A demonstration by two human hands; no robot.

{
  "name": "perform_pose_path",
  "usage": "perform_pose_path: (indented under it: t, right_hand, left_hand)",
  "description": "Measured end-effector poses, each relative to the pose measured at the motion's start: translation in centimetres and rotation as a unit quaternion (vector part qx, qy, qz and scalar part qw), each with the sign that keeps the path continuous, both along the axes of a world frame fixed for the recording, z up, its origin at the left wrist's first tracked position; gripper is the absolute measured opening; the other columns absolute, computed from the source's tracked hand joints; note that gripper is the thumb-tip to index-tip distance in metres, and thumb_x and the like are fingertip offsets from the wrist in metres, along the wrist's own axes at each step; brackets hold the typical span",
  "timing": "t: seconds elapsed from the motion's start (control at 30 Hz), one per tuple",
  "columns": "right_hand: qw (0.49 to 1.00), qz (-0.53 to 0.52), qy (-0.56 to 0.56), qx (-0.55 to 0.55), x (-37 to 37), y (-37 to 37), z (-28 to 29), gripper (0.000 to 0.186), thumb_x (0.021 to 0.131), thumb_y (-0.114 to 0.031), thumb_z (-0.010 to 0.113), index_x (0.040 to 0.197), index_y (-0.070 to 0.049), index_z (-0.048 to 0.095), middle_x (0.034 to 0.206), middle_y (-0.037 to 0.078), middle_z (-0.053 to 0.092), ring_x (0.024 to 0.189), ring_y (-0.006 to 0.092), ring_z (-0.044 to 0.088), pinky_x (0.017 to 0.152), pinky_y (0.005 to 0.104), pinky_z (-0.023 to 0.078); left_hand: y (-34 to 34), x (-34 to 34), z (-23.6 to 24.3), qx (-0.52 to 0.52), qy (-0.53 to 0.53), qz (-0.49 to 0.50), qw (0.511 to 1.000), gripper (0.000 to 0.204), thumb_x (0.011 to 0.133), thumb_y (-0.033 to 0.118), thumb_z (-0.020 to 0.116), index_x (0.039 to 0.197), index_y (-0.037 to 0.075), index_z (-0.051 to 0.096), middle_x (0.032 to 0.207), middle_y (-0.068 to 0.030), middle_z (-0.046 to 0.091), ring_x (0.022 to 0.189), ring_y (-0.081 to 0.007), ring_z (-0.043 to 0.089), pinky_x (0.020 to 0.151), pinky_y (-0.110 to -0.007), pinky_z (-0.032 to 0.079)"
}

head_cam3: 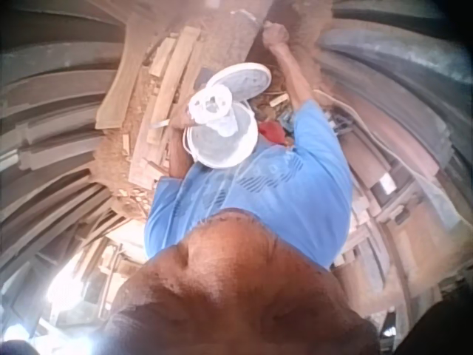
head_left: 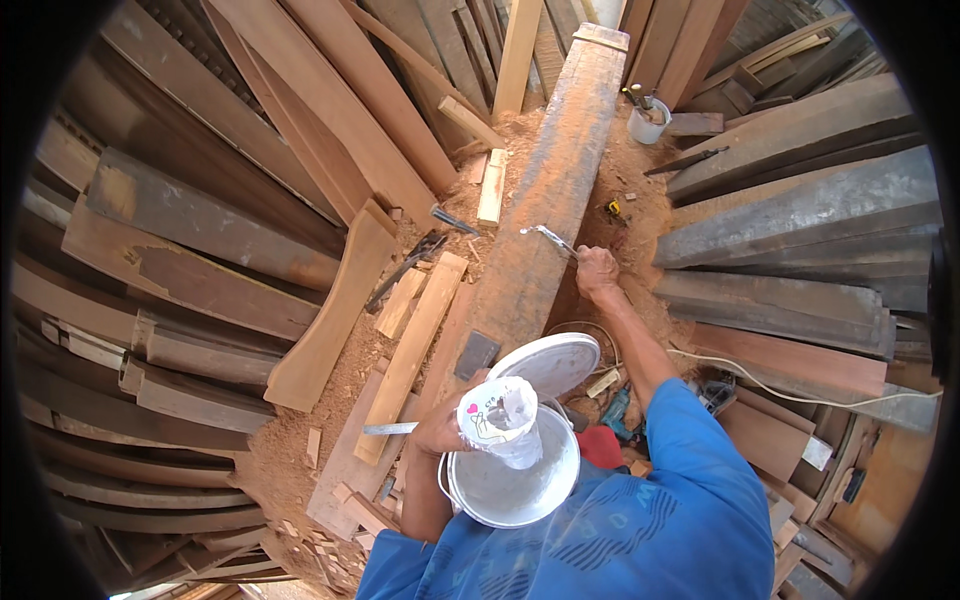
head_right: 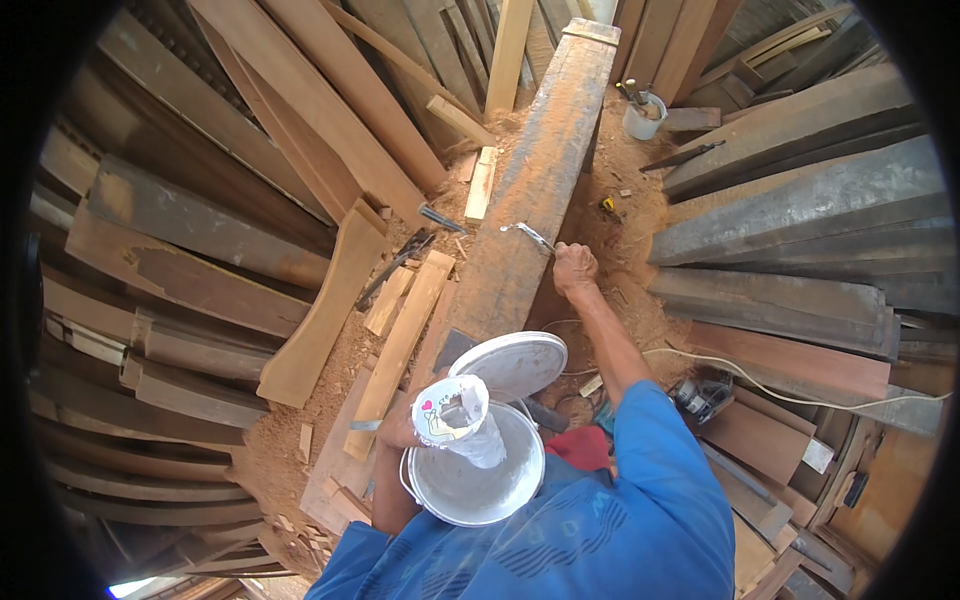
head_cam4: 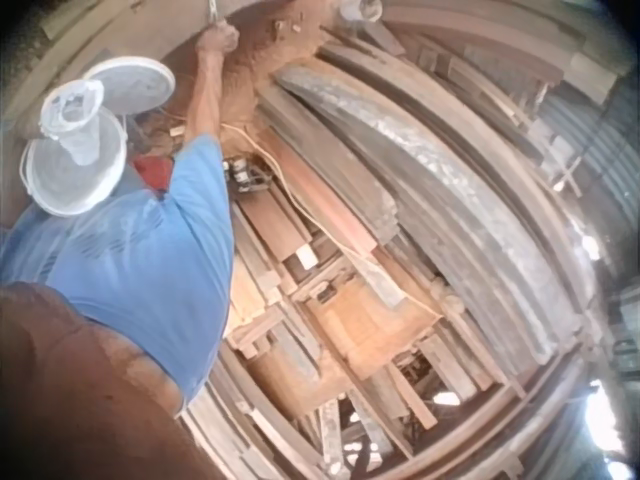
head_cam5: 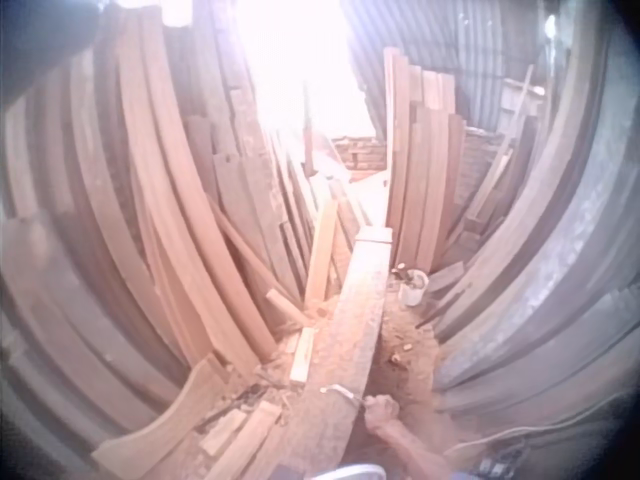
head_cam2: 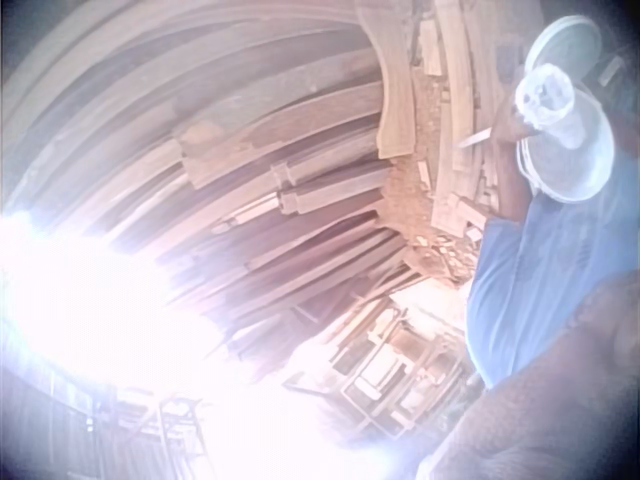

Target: The person fits a cross-shaped wooden joint together, strikes it with a mallet to secure it, then closes a bucket after dipping a stick into it.

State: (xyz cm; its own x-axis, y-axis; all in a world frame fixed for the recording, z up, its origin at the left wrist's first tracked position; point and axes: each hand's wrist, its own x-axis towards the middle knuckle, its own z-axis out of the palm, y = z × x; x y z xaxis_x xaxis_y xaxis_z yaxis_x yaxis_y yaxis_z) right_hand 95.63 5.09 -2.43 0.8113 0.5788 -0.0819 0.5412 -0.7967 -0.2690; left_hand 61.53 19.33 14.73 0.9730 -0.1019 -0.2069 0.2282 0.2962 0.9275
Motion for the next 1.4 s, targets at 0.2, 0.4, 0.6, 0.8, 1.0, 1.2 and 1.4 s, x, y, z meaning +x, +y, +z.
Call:
perform_pose_path:
  t: [0.2, 0.4, 0.6, 0.8, 1.0, 1.2, 1.4]
  right_hand:
    - [0.958, -0.065, 0.011, 0.279, 1.0, -6.4, 9.4, 0.011, 0.085, -0.006, 0.065, 0.094, -0.002, 0.07, 0.093, 0.021, 0.07, 0.087, 0.0339, 0.069, 0.079, 0.0448, 0.054]
    - [0.886, -0.02, 0.149, 0.438, -2.9, -17.3, 29.0, 0.018, 0.085, -0.001, 0.067, 0.102, -0.001, 0.072, 0.084, 0.009, 0.066, 0.077, 0.0182, 0.062, 0.072, 0.0307, 0.048]
    - [0.9, 0.121, 0.079, 0.41, -9.8, -25.7, 38.2, 0.023, 0.078, 0.0, 0.068, 0.1, -0.001, 0.073, 0.083, 0.008, 0.065, 0.076, 0.0192, 0.061, 0.07, 0.0321, 0.046]
    - [0.92, 0.082, 0.06, 0.379, -16.4, -30.5, 41.4, 0.026, 0.074, 0.005, 0.068, 0.098, -0.003, 0.075, 0.083, 0.009, 0.064, 0.08, 0.0232, 0.06, 0.069, 0.0374, 0.045]
    - [0.955, 0.137, -0.036, 0.26, -23.1, -31.2, 43.1, 0.029, 0.079, -0.004, 0.072, 0.108, -0.003, 0.073, 0.092, 0.013, 0.067, 0.089, 0.0296, 0.063, 0.079, 0.042, 0.05]
    - [0.915, -0.032, -0.082, 0.393, -28.3, -37.2, 43.2, 0.061, 0.082, -0.033, 0.074, 0.132, -0.001, 0.062, 0.129, 0.016, 0.064, 0.12, 0.0286, 0.06, 0.103, 0.0424, 0.045]
    - [0.927, -0.114, 0.084, 0.346, -33.4, -41.0, 36.1, 0.041, 0.085, -0.023, 0.071, 0.116, 0.003, 0.066, 0.111, 0.015, 0.069, 0.101, 0.0255, 0.064, 0.09, 0.0375, 0.049]
  left_hand:
    - [-1.1, 2.4, 1.6, -0.02, -0.045, -0.022, 0.999, 0.112, 0.058, 0.025, 0.092, 0.151, -0.001, 0.035, 0.145, -0.0115, 0.048, 0.135, -0.0213, 0.045, 0.113, -0.039, 0.035]
    - [-3.8, 7.7, 3.7, -0.041, -0.105, -0.115, 0.987, 0.087, 0.062, 0.037, 0.085, 0.135, -0.002, 0.056, 0.143, -0.0174, 0.046, 0.135, -0.0321, 0.041, 0.114, -0.043, 0.026]
    - [-7.5, 10.4, 6.8, -0.065, -0.12, -0.189, 0.973, 0.09, 0.059, 0.046, 0.086, 0.131, -0.002, 0.061, 0.141, -0.0193, 0.045, 0.135, -0.0345, 0.037, 0.114, -0.046, 0.023]
    - [-11.1, 11.4, 7.5, -0.053, -0.187, -0.284, 0.939, 0.091, 0.061, 0.043, 0.087, 0.133, -0.004, 0.059, 0.141, -0.0189, 0.044, 0.135, -0.0341, 0.036, 0.114, -0.045, 0.023]
    - [-16.4, 9.4, 9.6, -0.096, -0.141, -0.339, 0.925, 0.095, 0.061, 0.044, 0.087, 0.136, -0.006, 0.056, 0.144, -0.0199, 0.041, 0.137, -0.0357, 0.033, 0.115, -0.046, 0.02]
    - [-19.7, 7.3, 8.9, -0.066, -0.208, -0.405, 0.888, 0.091, 0.062, 0.041, 0.086, 0.134, -0.007, 0.056, 0.145, -0.023, 0.041, 0.134, -0.0365, 0.034, 0.115, -0.046, 0.021]
    - [-22.6, 4.7, 11.0, -0.069, -0.215, -0.447, 0.865, 0.083, 0.067, 0.039, 0.084, 0.133, -0.003, 0.058, 0.147, -0.0212, 0.042, 0.134, -0.0343, 0.034, 0.115, -0.045, 0.018]
